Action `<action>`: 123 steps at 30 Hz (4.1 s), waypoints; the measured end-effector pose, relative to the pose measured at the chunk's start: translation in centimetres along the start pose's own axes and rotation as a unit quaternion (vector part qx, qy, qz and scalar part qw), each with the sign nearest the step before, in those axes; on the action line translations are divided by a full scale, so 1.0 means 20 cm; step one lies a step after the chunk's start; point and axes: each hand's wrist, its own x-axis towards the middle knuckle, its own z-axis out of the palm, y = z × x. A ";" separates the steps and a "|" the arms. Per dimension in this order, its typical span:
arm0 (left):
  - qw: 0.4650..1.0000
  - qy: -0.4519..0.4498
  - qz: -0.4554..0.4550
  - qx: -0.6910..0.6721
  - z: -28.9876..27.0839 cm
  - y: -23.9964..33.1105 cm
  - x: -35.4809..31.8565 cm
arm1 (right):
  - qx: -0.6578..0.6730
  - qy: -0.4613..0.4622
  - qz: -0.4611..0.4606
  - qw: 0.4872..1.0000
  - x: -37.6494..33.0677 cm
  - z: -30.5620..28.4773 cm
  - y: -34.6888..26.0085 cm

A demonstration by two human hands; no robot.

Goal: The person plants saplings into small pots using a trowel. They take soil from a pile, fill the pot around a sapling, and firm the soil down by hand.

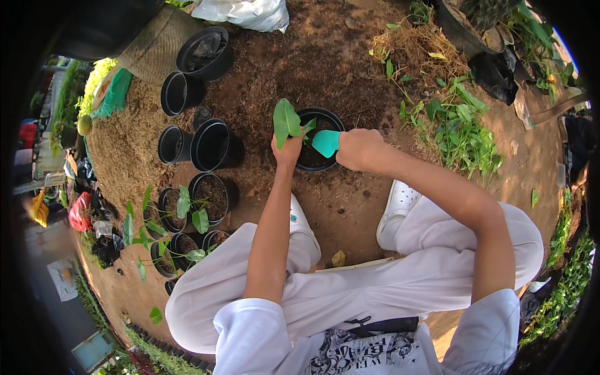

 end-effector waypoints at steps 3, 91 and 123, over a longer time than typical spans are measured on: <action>1.000 -0.009 -0.006 0.003 0.00 0.04 -0.01 | 0.000 -0.001 0.002 1.000 0.00 0.12 0.02; 0.996 0.063 0.065 0.026 0.00 0.07 -0.03 | 0.052 0.251 -0.315 0.914 0.23 0.39 0.07; 0.999 -0.018 0.033 0.037 -0.05 0.04 0.01 | 0.021 0.076 -0.319 0.945 0.17 0.21 0.09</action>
